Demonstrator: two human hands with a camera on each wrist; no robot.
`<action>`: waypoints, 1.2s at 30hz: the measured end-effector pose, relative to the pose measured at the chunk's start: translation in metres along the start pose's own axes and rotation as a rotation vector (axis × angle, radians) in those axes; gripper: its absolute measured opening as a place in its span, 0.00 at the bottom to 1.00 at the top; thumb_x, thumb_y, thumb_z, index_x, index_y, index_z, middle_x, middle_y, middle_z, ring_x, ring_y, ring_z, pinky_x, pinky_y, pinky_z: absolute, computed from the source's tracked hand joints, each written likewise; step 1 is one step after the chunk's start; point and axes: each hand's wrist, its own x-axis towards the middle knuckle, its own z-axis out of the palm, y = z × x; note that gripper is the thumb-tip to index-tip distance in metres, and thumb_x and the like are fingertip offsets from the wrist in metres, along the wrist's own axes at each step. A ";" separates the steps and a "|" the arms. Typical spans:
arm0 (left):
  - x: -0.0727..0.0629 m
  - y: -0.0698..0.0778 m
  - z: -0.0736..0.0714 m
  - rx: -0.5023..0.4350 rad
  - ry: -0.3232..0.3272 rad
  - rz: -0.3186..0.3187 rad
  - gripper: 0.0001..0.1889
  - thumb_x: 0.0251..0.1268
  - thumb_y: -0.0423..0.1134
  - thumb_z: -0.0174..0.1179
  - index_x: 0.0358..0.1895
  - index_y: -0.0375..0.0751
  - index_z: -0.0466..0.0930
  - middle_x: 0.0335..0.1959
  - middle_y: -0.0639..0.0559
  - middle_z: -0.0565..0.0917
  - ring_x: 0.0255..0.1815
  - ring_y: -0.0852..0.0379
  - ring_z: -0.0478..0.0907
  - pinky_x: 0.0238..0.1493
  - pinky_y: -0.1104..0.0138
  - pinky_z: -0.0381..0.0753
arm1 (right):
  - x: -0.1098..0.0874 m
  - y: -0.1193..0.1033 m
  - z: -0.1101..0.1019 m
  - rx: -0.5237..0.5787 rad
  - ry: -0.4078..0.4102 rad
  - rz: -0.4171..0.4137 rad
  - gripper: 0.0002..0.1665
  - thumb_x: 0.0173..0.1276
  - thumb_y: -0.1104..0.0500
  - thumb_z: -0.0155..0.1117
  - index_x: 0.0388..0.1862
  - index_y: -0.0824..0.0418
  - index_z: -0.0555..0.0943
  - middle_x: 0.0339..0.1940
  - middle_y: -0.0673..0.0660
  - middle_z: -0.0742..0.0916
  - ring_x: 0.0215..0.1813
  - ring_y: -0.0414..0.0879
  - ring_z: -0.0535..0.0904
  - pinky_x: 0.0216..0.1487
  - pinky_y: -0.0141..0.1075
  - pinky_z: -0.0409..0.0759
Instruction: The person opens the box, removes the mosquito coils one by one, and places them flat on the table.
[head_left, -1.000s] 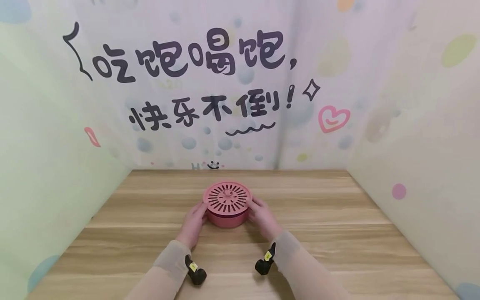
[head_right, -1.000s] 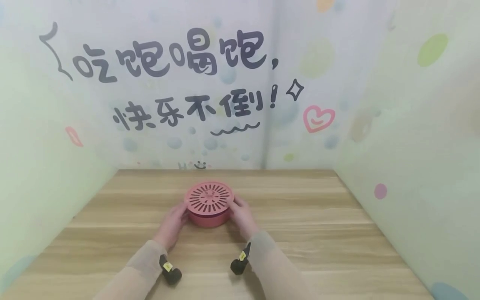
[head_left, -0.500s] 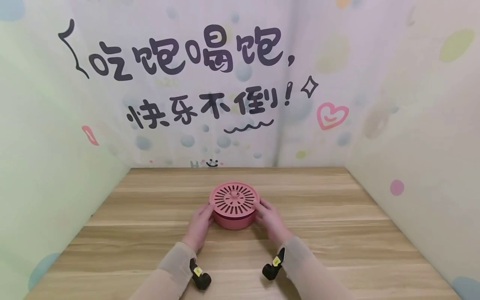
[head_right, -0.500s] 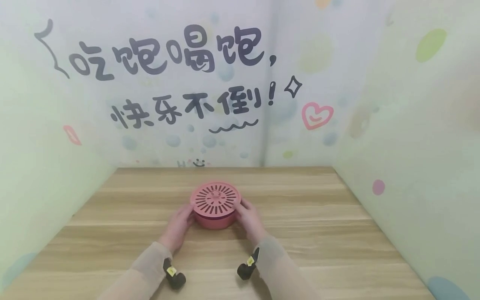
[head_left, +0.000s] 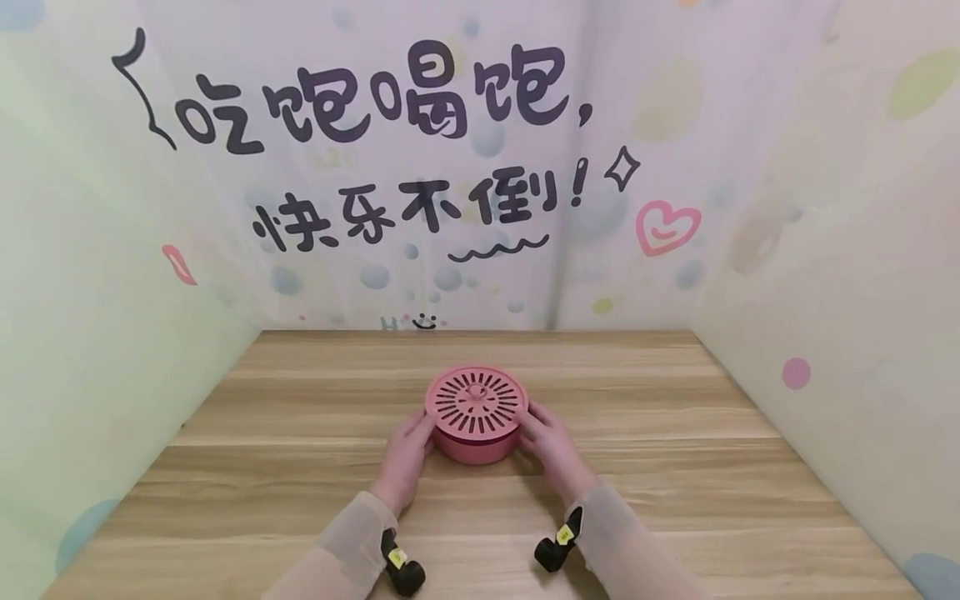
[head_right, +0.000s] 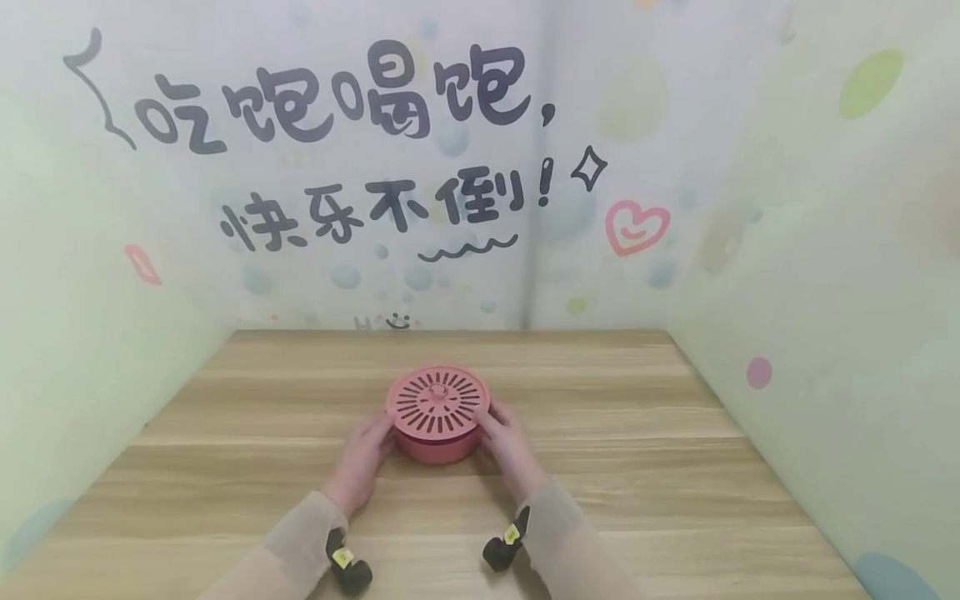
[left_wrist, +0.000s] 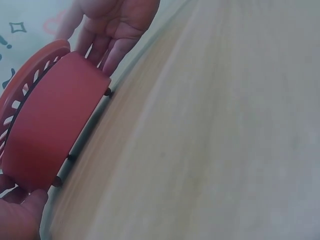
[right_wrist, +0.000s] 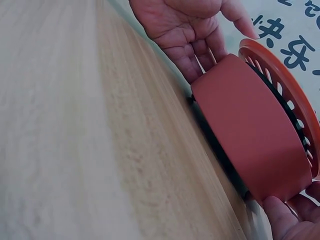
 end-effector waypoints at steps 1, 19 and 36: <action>-0.001 0.000 0.000 0.000 0.001 -0.001 0.33 0.76 0.49 0.46 0.71 0.25 0.54 0.73 0.33 0.57 0.71 0.39 0.58 0.68 0.52 0.62 | -0.001 0.000 0.000 0.001 -0.001 0.000 0.36 0.73 0.55 0.56 0.74 0.68 0.59 0.73 0.67 0.64 0.69 0.61 0.66 0.68 0.50 0.66; -0.020 0.001 0.005 0.034 0.008 0.020 0.31 0.76 0.49 0.46 0.71 0.28 0.58 0.72 0.36 0.60 0.72 0.43 0.58 0.69 0.56 0.62 | -0.019 0.000 -0.005 0.015 -0.035 0.009 0.38 0.73 0.54 0.56 0.75 0.67 0.57 0.74 0.66 0.62 0.69 0.59 0.65 0.68 0.51 0.63; -0.013 0.018 -0.006 0.171 0.114 -0.003 0.33 0.73 0.52 0.49 0.72 0.33 0.57 0.71 0.36 0.61 0.71 0.40 0.58 0.69 0.47 0.59 | -0.019 0.008 -0.029 -0.136 -0.206 -0.025 0.49 0.58 0.61 0.72 0.76 0.60 0.58 0.70 0.63 0.70 0.70 0.58 0.65 0.70 0.51 0.61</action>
